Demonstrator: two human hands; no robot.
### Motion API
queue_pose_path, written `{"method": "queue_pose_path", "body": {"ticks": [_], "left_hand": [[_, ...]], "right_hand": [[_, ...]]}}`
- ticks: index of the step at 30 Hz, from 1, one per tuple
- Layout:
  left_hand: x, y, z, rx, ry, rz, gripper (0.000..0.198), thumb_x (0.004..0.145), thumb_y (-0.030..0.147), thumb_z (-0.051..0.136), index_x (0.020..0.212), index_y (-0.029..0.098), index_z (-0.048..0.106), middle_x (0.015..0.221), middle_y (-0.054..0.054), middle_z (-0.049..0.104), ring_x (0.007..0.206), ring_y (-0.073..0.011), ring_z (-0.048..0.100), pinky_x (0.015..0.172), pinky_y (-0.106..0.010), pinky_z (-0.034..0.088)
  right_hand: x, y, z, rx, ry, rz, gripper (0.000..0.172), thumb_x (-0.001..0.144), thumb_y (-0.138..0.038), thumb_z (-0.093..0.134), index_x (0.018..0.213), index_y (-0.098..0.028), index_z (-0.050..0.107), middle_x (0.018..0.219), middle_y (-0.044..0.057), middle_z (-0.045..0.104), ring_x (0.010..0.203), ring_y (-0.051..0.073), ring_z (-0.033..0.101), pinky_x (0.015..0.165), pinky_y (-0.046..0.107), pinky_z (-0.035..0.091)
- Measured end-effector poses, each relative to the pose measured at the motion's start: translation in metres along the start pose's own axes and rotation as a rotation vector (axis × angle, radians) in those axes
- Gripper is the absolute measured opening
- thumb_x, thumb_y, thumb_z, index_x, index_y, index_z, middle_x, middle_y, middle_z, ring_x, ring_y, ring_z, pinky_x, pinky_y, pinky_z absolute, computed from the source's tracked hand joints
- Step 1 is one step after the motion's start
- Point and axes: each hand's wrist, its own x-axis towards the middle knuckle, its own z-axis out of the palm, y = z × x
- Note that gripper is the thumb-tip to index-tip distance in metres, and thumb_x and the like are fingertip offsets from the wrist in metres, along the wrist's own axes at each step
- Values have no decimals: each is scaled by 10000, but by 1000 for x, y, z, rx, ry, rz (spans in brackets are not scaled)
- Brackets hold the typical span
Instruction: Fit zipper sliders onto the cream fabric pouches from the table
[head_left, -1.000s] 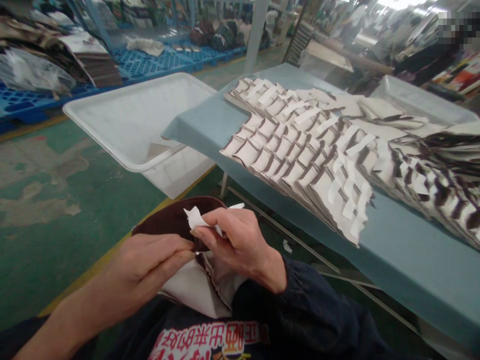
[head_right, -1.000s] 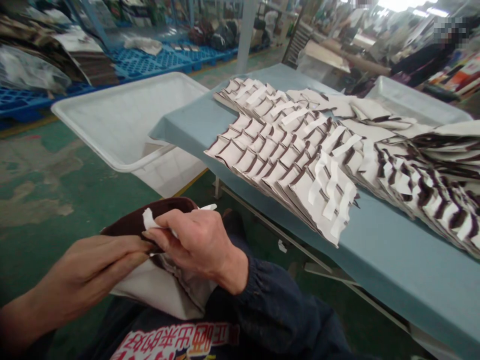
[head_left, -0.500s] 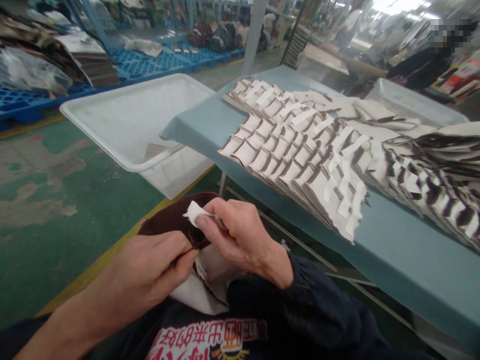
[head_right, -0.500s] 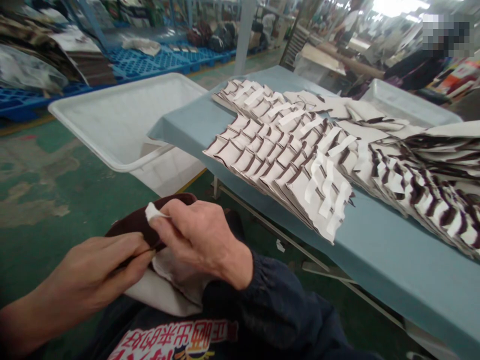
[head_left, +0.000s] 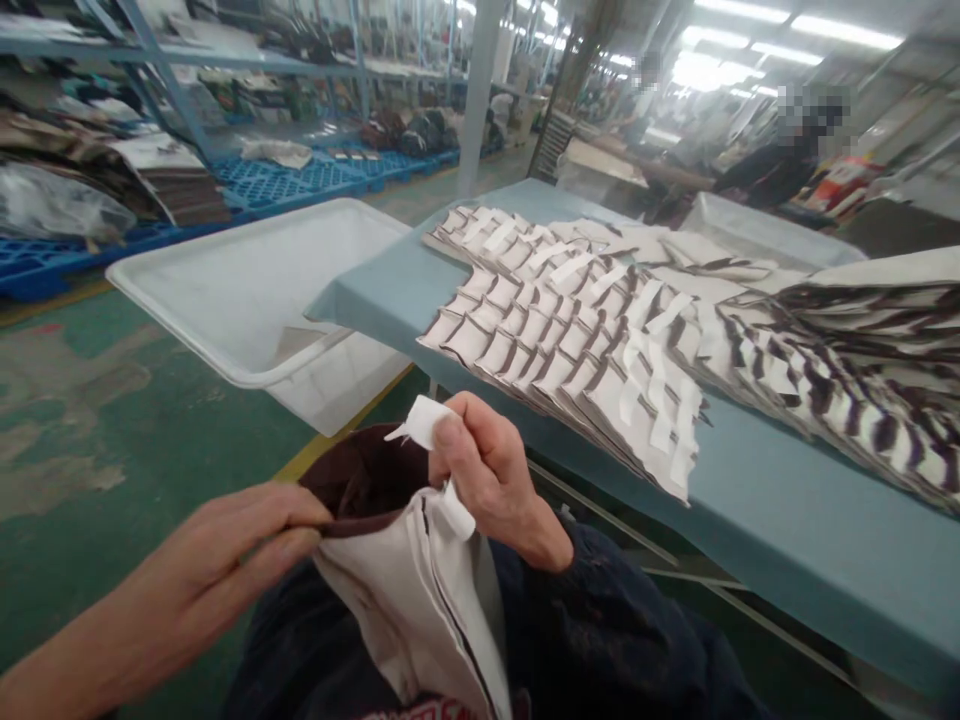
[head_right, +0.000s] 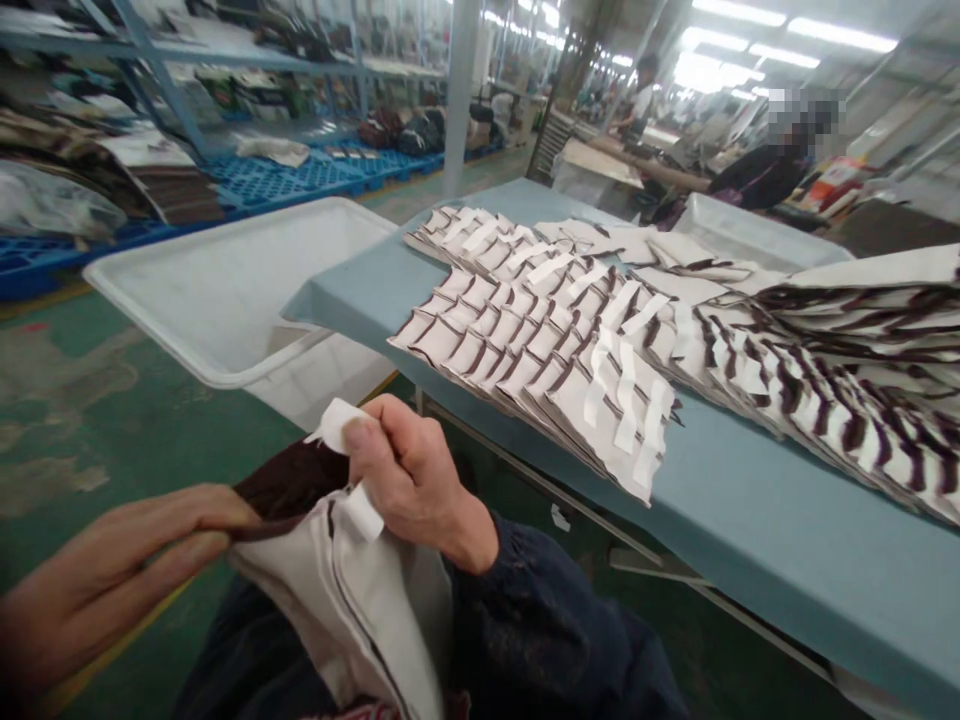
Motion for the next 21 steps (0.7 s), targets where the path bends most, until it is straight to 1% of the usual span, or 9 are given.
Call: {"method": "queue_pose_path", "body": {"ticks": [2,6,8,10,13,15,17,19,21], "left_hand": [[7,6,6,-148,-100,23,280,1235,467,712,1128,343,939,1035,-11,981,856,-249,917,804,-249,719],[25,22,17,-297,-37,16,228,1184,474,798,1052,327,911,950,0,941,782,-238,865,772,-254,696],[35,31,17,-353,-54,-3,180,1140,444,837,1024,323,902,927,19,923,783,-230,849,778,-254,685],[44,39,15,-407,-86,-41,150,1080,412,858,979,313,906,895,28,905,766,-225,826,750,-256,671],[53,50,11,-430,-138,-120,193,1003,397,865,845,286,869,763,39,814,672,-206,729,657,-258,622],[56,54,10,-410,-157,-158,259,985,400,850,762,272,817,695,45,739,627,-190,661,606,-253,574],[58,57,9,-394,-167,-180,268,993,392,811,756,267,815,700,37,744,643,-191,672,609,-252,565],[59,60,7,-391,-183,-187,257,1018,383,760,810,266,855,744,25,792,672,-199,702,626,-256,574],[59,61,5,-381,-228,-195,272,1036,390,728,822,263,839,755,25,787,660,-193,674,629,-258,570]], "right_hand": [[1,-9,3,14,-69,-2,575,1244,-743,674,886,-319,522,627,-67,596,534,146,503,576,315,484],[4,-20,4,-12,-118,-27,518,1253,-651,679,888,-322,513,641,-62,609,544,153,522,590,322,520],[6,-23,6,-38,-130,-34,487,1250,-617,676,891,-326,521,657,-52,624,552,167,527,588,336,529],[8,-26,8,-72,-136,-38,509,1244,-659,667,886,-332,517,665,-41,627,566,181,538,582,346,529],[9,-30,11,-115,-144,-50,568,1242,-757,636,884,-331,522,685,-28,635,599,190,566,581,345,522],[10,-30,13,-113,-152,-59,598,1236,-799,639,887,-327,529,696,-26,635,608,188,564,571,341,496],[10,-27,13,-105,-155,-71,620,1220,-826,671,884,-325,524,696,-30,623,609,185,547,565,341,475],[10,-23,13,-108,-167,-82,603,1229,-795,676,884,-323,527,708,-27,626,623,187,551,584,340,491],[9,-16,12,-117,-178,-99,531,1259,-699,647,905,-315,554,733,-21,647,645,188,574,619,335,520]]}}
